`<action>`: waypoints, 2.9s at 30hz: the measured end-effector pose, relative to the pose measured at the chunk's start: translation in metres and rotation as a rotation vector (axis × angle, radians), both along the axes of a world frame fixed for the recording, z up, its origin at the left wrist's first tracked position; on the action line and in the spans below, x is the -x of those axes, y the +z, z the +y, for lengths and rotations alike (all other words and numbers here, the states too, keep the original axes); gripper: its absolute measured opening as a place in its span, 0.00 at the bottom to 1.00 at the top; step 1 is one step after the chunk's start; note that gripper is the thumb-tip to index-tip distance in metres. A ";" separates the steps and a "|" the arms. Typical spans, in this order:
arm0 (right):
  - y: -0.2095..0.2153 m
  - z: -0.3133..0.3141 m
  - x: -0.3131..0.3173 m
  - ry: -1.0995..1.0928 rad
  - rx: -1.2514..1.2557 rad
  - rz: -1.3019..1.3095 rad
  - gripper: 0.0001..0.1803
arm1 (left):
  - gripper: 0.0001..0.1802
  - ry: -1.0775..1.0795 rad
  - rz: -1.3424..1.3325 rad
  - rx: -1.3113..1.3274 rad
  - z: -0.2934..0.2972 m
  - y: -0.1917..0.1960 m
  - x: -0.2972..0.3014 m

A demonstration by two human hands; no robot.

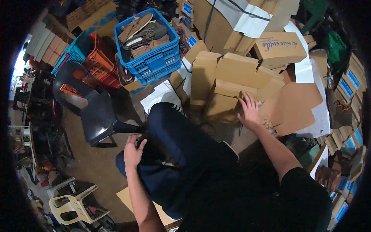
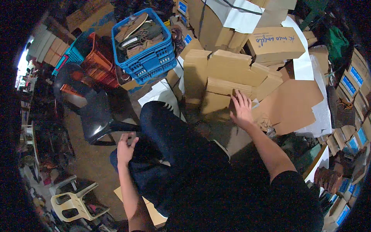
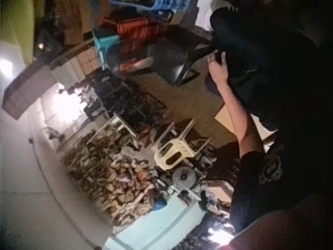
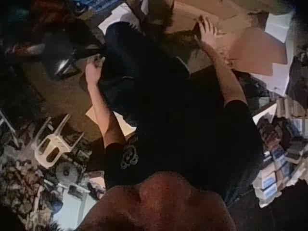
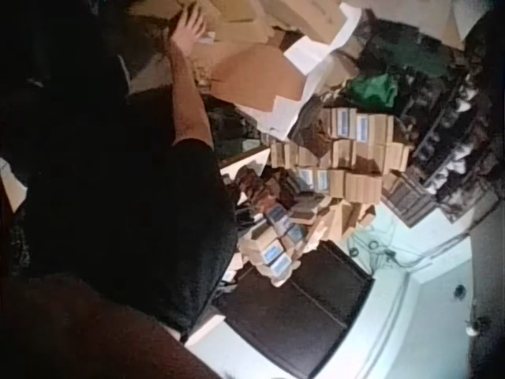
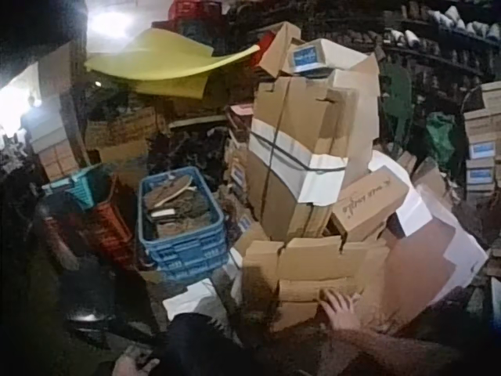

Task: Folding and assembling cardboard boxes.

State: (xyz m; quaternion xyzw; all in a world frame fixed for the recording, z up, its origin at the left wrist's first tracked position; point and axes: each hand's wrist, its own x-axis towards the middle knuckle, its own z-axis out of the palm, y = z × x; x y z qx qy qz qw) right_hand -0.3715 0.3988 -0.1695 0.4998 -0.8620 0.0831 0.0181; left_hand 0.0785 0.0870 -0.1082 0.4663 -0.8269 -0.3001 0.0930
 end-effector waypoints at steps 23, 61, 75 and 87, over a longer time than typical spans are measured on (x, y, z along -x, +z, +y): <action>0.286 -0.180 0.032 0.145 1.010 -1.139 0.24 | 0.26 0.369 0.846 -0.149 -0.007 0.007 -0.072; 0.099 -0.165 -0.154 1.368 0.212 -0.377 0.26 | 0.35 0.569 1.603 -0.640 0.131 0.020 -0.140; 0.093 -0.164 -0.150 0.683 0.364 -1.029 0.14 | 0.08 0.316 0.627 0.122 0.110 0.064 -0.113; 0.138 -0.186 -0.175 1.382 0.069 -0.162 0.11 | 0.10 -0.198 -0.209 0.374 0.119 0.093 -0.101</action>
